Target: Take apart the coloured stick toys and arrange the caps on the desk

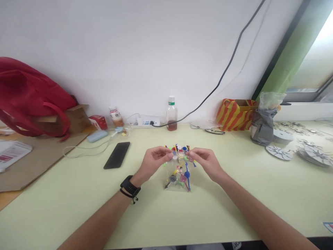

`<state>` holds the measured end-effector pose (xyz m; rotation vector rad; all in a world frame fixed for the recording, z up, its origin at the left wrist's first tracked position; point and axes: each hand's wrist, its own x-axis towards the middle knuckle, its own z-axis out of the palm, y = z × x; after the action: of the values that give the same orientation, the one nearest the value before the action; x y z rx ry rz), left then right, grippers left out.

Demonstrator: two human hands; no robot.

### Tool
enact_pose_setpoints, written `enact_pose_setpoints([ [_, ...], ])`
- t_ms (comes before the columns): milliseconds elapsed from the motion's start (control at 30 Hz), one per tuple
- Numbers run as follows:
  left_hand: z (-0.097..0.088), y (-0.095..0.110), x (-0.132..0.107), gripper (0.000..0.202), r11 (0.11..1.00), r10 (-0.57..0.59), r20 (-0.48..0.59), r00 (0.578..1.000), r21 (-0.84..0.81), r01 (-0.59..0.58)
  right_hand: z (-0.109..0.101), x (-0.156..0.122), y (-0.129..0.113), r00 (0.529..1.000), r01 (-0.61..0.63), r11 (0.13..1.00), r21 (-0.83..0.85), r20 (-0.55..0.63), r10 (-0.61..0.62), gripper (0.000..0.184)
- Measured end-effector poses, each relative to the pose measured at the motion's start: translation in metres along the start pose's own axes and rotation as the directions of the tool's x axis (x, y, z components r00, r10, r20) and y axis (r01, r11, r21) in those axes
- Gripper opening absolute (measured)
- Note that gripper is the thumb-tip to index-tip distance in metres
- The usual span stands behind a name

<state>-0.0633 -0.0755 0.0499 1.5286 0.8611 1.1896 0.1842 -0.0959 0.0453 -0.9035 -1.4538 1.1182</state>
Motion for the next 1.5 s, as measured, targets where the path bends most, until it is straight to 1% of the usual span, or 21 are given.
enact_pose_setpoints([
  [33,0.001,0.000,0.000,0.029,1.000,0.006,-0.013,1.000,0.000,-0.006,0.001,0.000,0.001,1.000,0.007,1.000,-0.001,0.005,-0.007,0.031],
  [67,0.002,0.000,0.000,0.034,1.000,0.009,-0.017,1.000,0.002,-0.009,0.002,0.000,0.001,1.000,0.012,1.000,0.006,0.009,-0.012,0.035],
  [133,0.002,0.000,0.001,0.042,1.000,0.005,0.000,1.000,0.018,-0.005,0.002,0.001,0.003,1.000,0.013,1.000,0.021,0.002,-0.013,0.047],
  [167,0.001,0.000,0.002,0.043,0.999,-0.002,0.015,1.000,0.034,0.001,0.002,0.002,0.004,1.000,0.009,1.000,0.021,-0.005,-0.009,0.050],
  [200,0.000,0.000,0.003,0.040,0.998,-0.007,0.032,0.999,0.056,0.005,0.001,0.002,0.005,1.000,0.004,1.000,0.020,-0.012,-0.004,0.048],
  [267,-0.003,-0.001,0.005,0.030,0.995,-0.003,0.062,0.998,0.099,-0.004,0.000,0.003,0.006,1.000,-0.009,1.000,0.014,-0.022,0.009,0.038],
  [333,-0.007,-0.001,0.007,0.028,0.992,0.008,0.083,0.996,0.126,-0.019,-0.001,0.004,0.005,0.999,-0.023,1.000,0.013,-0.028,0.023,0.033],
  [400,-0.009,-0.002,0.008,0.029,0.991,0.008,0.091,0.996,0.132,-0.020,-0.002,0.004,0.004,0.999,-0.033,0.999,0.013,-0.027,0.033,0.032],
  [567,-0.009,-0.001,0.009,0.035,0.997,-0.029,0.043,0.999,0.072,0.026,-0.002,0.004,0.004,0.999,-0.033,0.999,0.013,-0.029,0.033,0.028],
  [667,-0.009,-0.001,0.008,0.026,0.998,-0.033,0.024,0.999,0.058,0.032,-0.003,0.003,0.005,0.999,-0.018,1.000,-0.013,-0.042,0.017,0.024],
  [733,-0.010,-0.002,0.007,0.023,0.997,-0.039,0.026,0.999,0.066,0.037,-0.003,0.003,0.004,0.999,0.000,0.999,-0.033,-0.039,-0.001,0.024],
  [833,-0.009,-0.006,0.006,0.023,0.997,-0.037,0.027,0.999,0.072,0.035,-0.003,0.002,0.004,0.999,0.028,0.998,-0.051,-0.019,-0.029,0.024],
  [933,-0.007,-0.010,0.005,0.030,0.998,-0.018,0.003,1.000,0.055,0.018,-0.002,0.003,0.006,0.999,0.052,0.997,-0.051,-0.009,-0.052,0.028],
  [1000,-0.006,-0.011,0.005,0.037,0.999,-0.013,0.007,1.000,0.041,0.013,-0.001,0.004,0.008,0.999,0.046,0.998,-0.050,-0.022,-0.047,0.035],
  [1067,-0.006,-0.011,0.006,0.038,0.998,-0.018,0.023,1.000,0.054,0.016,0.000,0.004,0.009,0.999,0.038,0.997,-0.071,-0.035,-0.041,0.038],
  [1167,-0.008,-0.011,0.008,0.030,0.994,-0.016,0.043,0.999,0.110,0.011,0.002,0.004,0.008,0.998,0.045,0.993,-0.109,-0.046,-0.050,0.034],
  [1233,-0.010,-0.012,0.009,0.029,0.992,-0.012,0.042,0.999,0.124,0.007,0.003,0.004,0.007,0.998,0.056,0.994,-0.097,-0.035,-0.060,0.032],
  [1367,-0.014,-0.014,0.010,0.030,0.995,-0.046,0.005,0.999,0.092,0.045,0.002,0.002,0.004,0.997,0.070,0.993,-0.099,-0.009,-0.071,0.030],
  [1500,-0.015,-0.016,0.009,0.029,0.995,-0.080,-0.006,0.997,0.064,0.080,0.001,0.001,0.004,0.997,0.076,0.989,-0.129,-0.002,-0.077,0.027],
])
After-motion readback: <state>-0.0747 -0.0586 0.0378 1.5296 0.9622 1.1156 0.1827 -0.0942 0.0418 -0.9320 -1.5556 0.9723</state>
